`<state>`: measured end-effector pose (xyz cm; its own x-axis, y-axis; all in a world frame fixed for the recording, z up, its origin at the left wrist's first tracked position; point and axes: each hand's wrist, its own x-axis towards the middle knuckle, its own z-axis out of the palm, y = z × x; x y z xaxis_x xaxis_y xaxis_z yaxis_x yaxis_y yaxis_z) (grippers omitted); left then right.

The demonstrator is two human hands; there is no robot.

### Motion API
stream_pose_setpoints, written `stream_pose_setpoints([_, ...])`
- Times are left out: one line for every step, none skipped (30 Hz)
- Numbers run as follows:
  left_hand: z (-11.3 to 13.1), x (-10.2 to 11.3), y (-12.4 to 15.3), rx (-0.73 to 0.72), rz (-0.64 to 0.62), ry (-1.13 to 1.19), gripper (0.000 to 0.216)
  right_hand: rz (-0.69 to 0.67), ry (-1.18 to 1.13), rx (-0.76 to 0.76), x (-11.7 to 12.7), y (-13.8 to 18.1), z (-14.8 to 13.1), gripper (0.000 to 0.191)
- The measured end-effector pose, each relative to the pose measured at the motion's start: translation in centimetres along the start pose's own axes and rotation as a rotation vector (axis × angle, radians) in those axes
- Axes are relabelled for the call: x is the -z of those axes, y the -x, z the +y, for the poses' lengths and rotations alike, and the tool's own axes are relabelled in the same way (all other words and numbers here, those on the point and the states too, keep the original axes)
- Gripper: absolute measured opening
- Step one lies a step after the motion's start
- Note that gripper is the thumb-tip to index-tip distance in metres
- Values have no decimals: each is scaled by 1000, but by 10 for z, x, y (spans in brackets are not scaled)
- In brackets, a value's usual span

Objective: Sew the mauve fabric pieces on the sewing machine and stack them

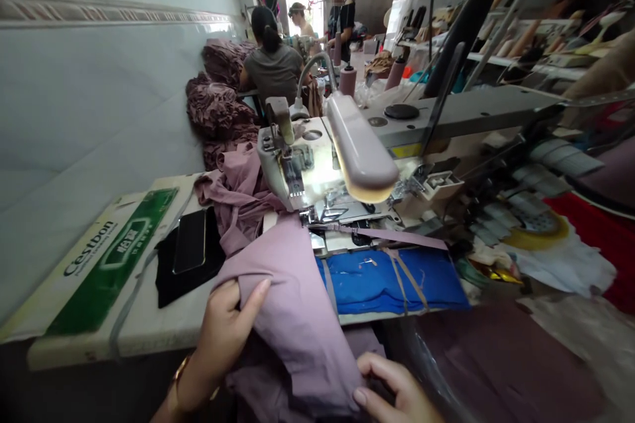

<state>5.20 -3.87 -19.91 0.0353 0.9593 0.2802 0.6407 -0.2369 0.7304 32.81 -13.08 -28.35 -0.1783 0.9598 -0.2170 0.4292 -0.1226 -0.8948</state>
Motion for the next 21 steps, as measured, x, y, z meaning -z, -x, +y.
stream_pose_setpoints([1,0,-6,41,-13,43,33,-9,0,2,-1,-2,0,12])
stream_pose_setpoints([1,0,-11,71,-20,82,31,-21,-4,5,-1,-4,0,13])
stream_pose_setpoints([2,-1,-17,90,-24,117,29,-35,-15,11,-2,-7,0,14])
stream_pose_setpoints([2,-1,-22,99,-28,151,26,-46,-37,18,-4,-9,-1,15])
stream_pose_setpoints([3,-1,-27,103,-30,185,23,-52,-72,22,-6,-12,-2,15])
stream_pose_setpoints([3,-1,-33,108,-30,215,21,-45,-117,22,-9,-14,-3,16])
stream_pose_setpoints([4,-1,-38,117,-31,241,21,-27,-169,19,-13,-17,-4,20])
stream_pose_setpoints([4,-1,-44,128,-33,264,22,1,-223,14,-17,-19,-4,27])
stream_pose_setpoints([4,0,-49,141,-38,283,25,38,-275,10,-21,-22,-5,35])
stream_pose_setpoints([4,0,-54,153,-50,299,28,75,-319,10,-25,-24,-6,43])
stream_pose_setpoints([4,0,-59,160,-69,310,30,108,-349,15,-27,-27,-7,49])
stream_pose_setpoints([4,0,-64,161,-93,318,34,133,-359,23,-29,-29,-9,51])
stream_pose_setpoints([3,0,-69,155,-120,319,37,151,-348,34,-30,-32,-12,50])
stream_pose_setpoints([2,-1,-75,144,-143,309,40,163,-320,48,-30,-36,-16,46])
stream_pose_setpoints([1,-1,-81,130,-164,291,42,165,-282,68,-29,-39,-20,40])
stream_pose_setpoints([-1,-1,-87,115,-177,269,43,160,-241,97,-27,-43,-25,32])
stream_pose_setpoints([-2,-1,-94,96,-182,251,45,153,-206,134,-26,-48,-30,25])
stream_pose_setpoints([-3,0,-101,73,-181,239,45,148,-183,176,-24,-53,-34,21])
stream_pose_setpoints([-4,1,-109,46,-175,232,45,146,-171,218,-23,-58,-39,20])
stream_pose_setpoints([-4,2,-117,20,-164,228,43,145,-163,257,-23,-63,-42,21])
stream_pose_setpoints([-4,4,-126,-5,-155,222,41,146,-159,288,-23,-69,-45,22])
